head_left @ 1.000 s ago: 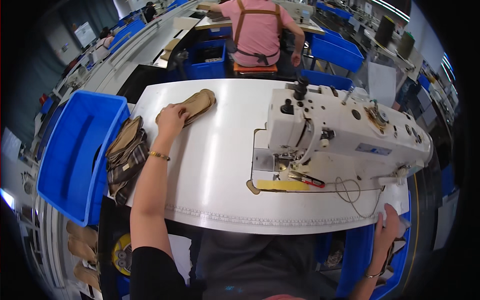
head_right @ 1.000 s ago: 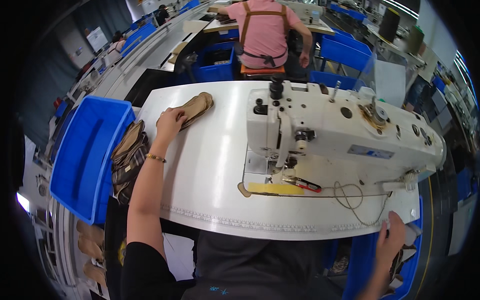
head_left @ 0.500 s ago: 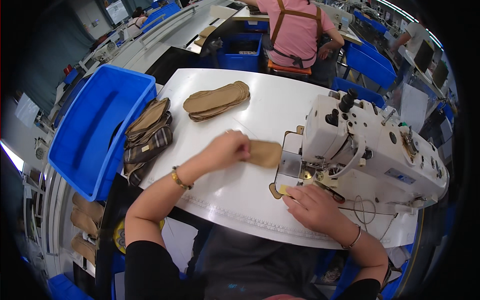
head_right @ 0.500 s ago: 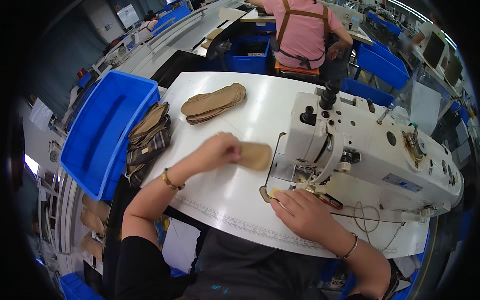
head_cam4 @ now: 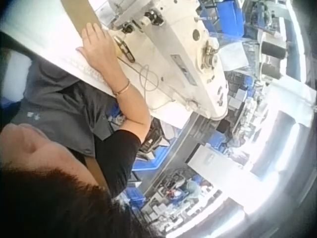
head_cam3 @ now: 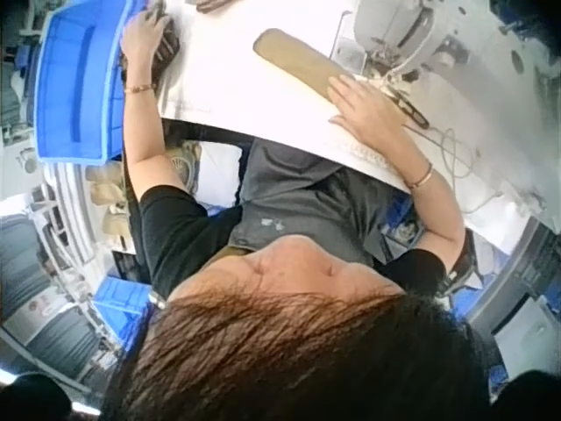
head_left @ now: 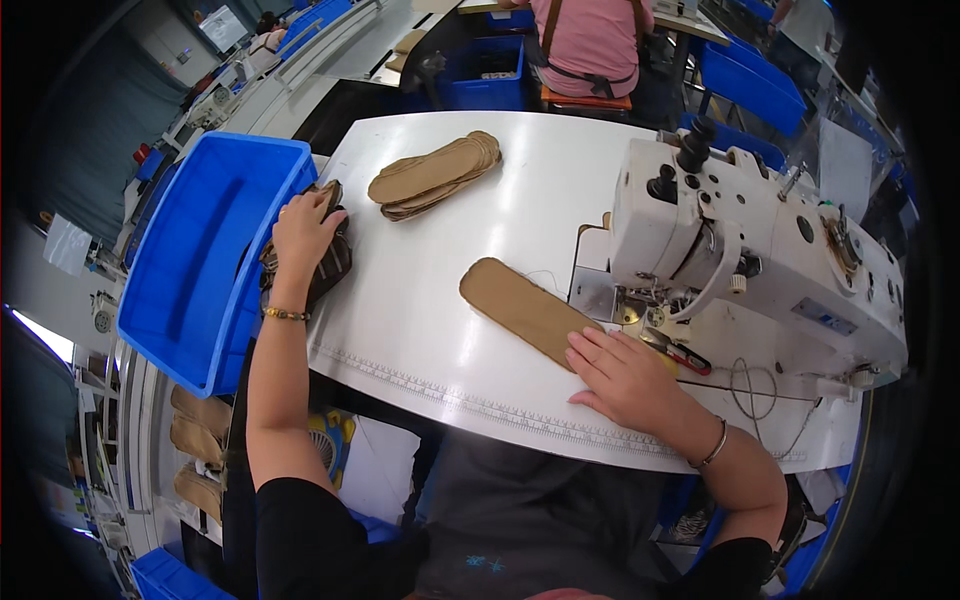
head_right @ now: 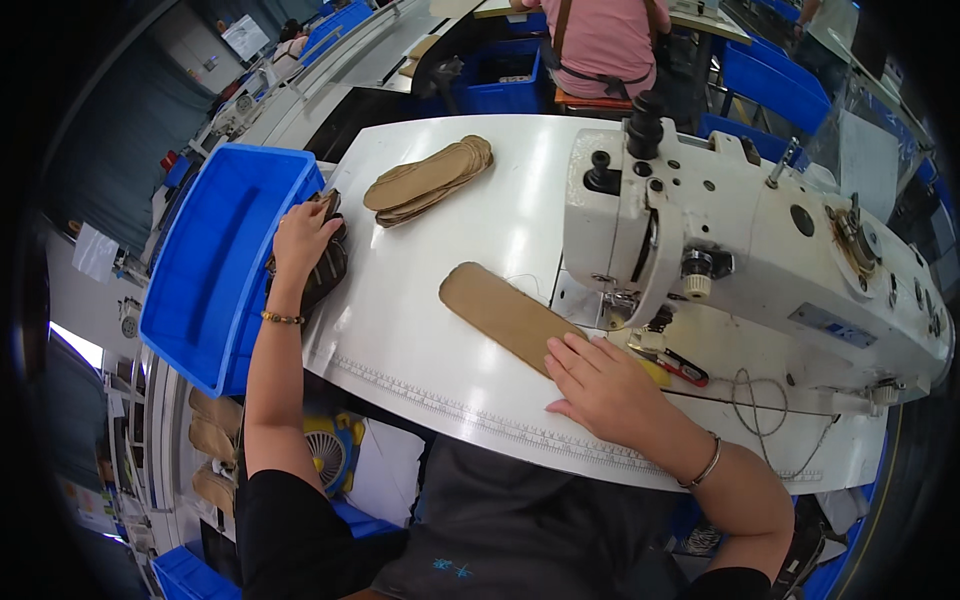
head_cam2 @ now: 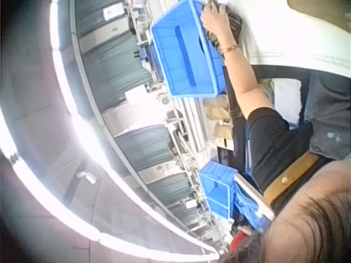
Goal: Sewing components of a leather shoe or bag using an industrial sewing machine.
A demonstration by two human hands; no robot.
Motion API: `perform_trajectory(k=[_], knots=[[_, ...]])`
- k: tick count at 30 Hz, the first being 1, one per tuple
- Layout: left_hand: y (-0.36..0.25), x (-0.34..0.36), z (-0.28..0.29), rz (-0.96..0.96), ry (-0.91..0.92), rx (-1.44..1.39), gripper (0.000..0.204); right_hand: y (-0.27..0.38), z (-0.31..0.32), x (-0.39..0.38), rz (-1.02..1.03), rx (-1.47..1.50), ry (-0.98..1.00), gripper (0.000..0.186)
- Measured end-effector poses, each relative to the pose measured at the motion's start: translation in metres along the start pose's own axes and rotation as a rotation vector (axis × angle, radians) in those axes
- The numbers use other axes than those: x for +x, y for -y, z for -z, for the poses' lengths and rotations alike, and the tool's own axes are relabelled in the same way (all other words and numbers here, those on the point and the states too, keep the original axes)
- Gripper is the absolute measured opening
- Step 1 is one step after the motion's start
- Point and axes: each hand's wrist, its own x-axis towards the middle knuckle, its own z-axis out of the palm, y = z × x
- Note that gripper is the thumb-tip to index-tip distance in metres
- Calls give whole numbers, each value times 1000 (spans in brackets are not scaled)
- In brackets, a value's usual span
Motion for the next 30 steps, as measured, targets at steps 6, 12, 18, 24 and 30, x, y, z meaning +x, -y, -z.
perform_trajectory(k=[6,12,18,24,30], knots=[[14,0,-19,-80,-8,-124,18,-3,-3,-7,137,-206,-115,27],[23,1,-10,75,-12,-242,20,-2,-4,-7,143,-242,-168,25],[41,8,37,127,-490,-616,23,-9,-8,-5,105,-236,-203,24],[-66,-47,127,47,-31,-1355,20,-4,4,-5,-7,-36,-195,36],[-162,-128,138,-307,911,-1291,10,24,18,-3,-387,1399,-113,71]])
